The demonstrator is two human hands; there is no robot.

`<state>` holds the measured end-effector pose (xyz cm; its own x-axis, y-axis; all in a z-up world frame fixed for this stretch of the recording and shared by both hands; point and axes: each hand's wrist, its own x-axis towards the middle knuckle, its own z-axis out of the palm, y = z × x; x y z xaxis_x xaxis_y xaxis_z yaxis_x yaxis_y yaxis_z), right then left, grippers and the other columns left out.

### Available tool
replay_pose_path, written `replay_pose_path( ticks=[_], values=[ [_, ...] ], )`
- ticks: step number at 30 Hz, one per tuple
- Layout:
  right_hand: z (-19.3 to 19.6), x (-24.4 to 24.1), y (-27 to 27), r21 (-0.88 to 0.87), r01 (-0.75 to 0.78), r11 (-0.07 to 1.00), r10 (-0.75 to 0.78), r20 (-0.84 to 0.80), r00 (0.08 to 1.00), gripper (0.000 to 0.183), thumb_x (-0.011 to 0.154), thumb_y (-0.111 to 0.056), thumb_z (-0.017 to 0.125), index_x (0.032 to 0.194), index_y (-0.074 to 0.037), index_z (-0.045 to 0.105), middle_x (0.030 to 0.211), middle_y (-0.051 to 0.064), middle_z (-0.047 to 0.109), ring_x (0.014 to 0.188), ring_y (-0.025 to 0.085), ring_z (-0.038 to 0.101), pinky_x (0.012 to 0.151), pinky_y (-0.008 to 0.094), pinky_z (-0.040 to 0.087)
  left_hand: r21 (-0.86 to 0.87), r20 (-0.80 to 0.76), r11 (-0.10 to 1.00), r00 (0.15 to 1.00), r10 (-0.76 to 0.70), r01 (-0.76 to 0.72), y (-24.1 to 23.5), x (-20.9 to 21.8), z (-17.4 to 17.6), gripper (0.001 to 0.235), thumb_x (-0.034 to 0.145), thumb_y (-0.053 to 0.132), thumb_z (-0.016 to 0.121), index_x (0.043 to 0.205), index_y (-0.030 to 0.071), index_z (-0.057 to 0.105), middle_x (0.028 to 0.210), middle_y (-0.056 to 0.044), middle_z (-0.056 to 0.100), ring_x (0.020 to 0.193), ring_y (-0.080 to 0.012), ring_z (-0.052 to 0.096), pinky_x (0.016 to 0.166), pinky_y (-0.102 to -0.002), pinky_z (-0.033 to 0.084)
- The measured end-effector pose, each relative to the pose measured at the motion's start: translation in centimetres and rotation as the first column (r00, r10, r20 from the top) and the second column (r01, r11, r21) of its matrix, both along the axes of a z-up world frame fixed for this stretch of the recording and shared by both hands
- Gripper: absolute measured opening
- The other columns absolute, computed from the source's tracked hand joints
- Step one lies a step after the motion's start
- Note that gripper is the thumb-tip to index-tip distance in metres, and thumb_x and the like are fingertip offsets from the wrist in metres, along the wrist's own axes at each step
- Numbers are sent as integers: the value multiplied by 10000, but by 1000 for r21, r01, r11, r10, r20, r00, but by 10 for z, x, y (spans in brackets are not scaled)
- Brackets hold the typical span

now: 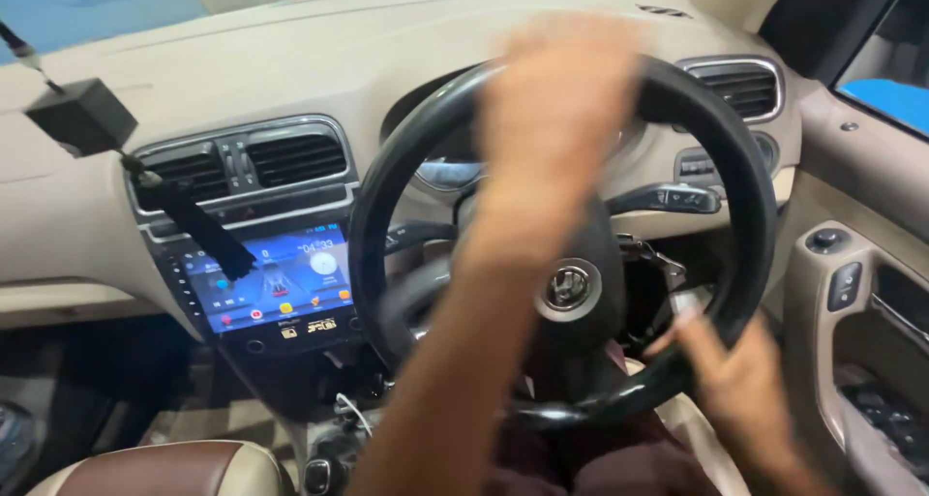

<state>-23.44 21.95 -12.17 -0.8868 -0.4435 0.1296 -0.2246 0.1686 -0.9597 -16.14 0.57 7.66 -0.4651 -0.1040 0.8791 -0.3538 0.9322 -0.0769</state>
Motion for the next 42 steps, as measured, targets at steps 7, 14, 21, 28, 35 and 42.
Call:
replay_pose_path(
  ticks=[7, 14, 21, 28, 35, 42],
  values=[
    [255, -4, -121, 490, -168, 856, 517, -819, 247, 477, 881, -342, 759, 1326, -203, 655, 1023, 136, 740, 924, 354, 705, 770, 492, 526, 700, -401, 710, 866, 298, 79, 17, 179, -172, 524, 878, 181, 740, 1306, -72, 575, 1124, -243, 744, 987, -326, 757, 863, -385, 588],
    [218, 159, -210, 889, 49, 456, 806, -389, -445, 102, 789, -271, 763, 887, -253, 784, 863, 8, 735, 907, 238, 719, 778, 407, 557, 743, -269, 609, 957, -106, 276, 136, 56, -434, 531, 694, 141, 925, 1192, 106, 743, 1071, -231, 761, 1030, -371, 748, 938, -450, 535],
    [250, 46, -163, 592, -180, 785, 601, -799, -11, 452, 747, -182, 789, 1191, -249, 739, 1029, 52, 756, 910, 292, 726, 759, 450, 563, 833, -408, 501, 873, 268, 236, 43, 177, -249, 463, 824, 156, 779, 1153, -131, 624, 1084, -275, 699, 966, -362, 719, 847, -388, 571],
    [185, -25, -76, 87, -8, 996, 81, -882, 465, 377, 996, -266, 756, 1334, -138, 648, 1036, 102, 732, 775, 297, 689, 736, 436, 524, 807, -329, 583, 890, 315, 92, 21, 160, -68, 376, 931, 129, 668, 1284, 29, 583, 1082, -188, 739, 870, -350, 760, 769, -433, 543],
    [195, -5, -74, 33, 49, 998, 6, -878, 479, 345, 939, -206, 756, 1240, -86, 640, 946, 133, 712, 595, 282, 654, 586, 413, 505, 622, -287, 781, 913, 290, -53, 13, 160, -75, 450, 912, 55, 697, 1332, -9, 550, 1211, -227, 668, 1105, -405, 661, 905, -466, 504],
    [200, -10, -80, 73, 26, 997, 53, -893, 446, 339, 944, -193, 766, 1241, -64, 665, 906, 136, 709, 554, 247, 649, 565, 376, 503, 239, -179, 971, 983, 32, 12, 28, 146, -67, 500, 932, 175, 740, 1352, -5, 538, 1315, -223, 613, 1257, -409, 616, 1097, -486, 479]
  ],
)
